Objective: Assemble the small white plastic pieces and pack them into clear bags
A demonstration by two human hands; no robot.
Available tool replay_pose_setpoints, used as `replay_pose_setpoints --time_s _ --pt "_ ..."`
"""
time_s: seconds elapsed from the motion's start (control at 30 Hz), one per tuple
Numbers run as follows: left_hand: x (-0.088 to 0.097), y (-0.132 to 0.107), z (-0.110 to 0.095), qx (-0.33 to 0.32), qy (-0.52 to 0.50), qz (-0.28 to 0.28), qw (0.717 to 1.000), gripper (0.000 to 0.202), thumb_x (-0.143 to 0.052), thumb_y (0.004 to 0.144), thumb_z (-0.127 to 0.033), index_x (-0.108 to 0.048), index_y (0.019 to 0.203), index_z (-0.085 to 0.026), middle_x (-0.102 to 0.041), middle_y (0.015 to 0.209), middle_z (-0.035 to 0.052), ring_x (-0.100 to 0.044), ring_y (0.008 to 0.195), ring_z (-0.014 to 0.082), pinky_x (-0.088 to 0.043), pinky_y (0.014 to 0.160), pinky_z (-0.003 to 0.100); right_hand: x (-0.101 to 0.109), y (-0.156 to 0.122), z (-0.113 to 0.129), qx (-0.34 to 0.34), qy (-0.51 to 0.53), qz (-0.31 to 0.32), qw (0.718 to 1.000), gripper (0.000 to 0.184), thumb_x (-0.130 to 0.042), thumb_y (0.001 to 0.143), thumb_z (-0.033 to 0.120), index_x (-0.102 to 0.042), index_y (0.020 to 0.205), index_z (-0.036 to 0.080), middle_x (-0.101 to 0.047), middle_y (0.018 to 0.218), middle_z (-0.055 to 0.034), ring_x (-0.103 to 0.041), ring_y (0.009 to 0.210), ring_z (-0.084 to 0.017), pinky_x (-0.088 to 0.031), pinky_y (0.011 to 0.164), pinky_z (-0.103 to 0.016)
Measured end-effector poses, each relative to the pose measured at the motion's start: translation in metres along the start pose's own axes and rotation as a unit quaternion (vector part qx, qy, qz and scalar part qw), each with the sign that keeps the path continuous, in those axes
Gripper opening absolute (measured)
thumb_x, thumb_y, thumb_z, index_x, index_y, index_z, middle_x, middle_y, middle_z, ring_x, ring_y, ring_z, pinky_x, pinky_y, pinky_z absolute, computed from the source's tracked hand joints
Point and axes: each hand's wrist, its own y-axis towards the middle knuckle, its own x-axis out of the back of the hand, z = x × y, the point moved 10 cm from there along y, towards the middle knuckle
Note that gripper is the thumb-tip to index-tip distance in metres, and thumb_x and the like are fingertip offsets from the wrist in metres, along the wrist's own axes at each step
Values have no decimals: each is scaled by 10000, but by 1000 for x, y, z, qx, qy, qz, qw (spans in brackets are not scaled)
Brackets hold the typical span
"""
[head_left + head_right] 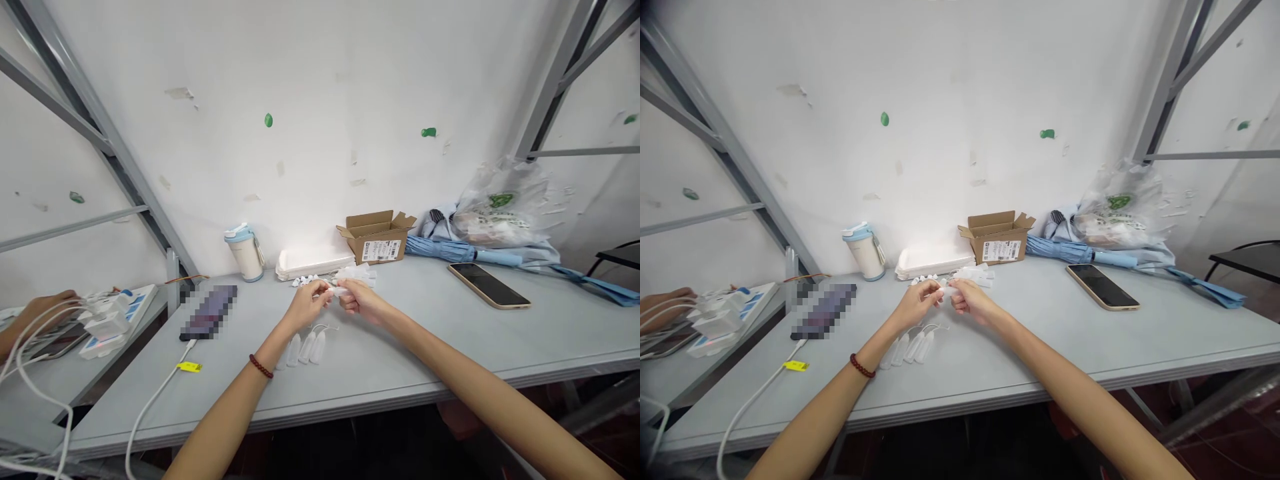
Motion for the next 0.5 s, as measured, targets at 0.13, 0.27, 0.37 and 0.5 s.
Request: replay_pose_setpoints --time_s 0.13,0.27,0.37,0.5 --pt "1 0 -2 0 -21 2 1000 235 -623 735 -387 -599 775 -157 -611 779 26 -557 643 126 -485 647 274 3 1 -1 -4 4 -13 1000 320 -555 763 447 -327 721 227 -151 499 120 -135 434 -56 -159 430 -195" --pt "-6 -1 0 38 -61 39 997 263 -624 739 -402 -617 750 -139 -609 669 19 -569 624 133 -487 644 280 1 1 -2 -9 -15 -11 1000 315 -540 786 486 -366 773 223 -186 489 125 -149 422 -50 -163 428 -191" --pt "-4 -1 6 80 -102 26 991 249 -644 713 -379 -601 686 -135 -596 608 10 -568 583 127 -487 619 278 -1 -1 3 9 -61 -8 998 356 -532 791 544 -390 801 217 -266 504 115 -222 429 -51 -229 439 -191" --pt "6 -1 19 122 -155 -22 980 231 -663 678 -343 -588 631 -130 -584 590 4 -556 544 108 -483 583 258 2 -3 21 100 -192 -42 975 382 -580 755 537 -452 903 209 -437 576 75 -404 483 -81 -332 483 -220"
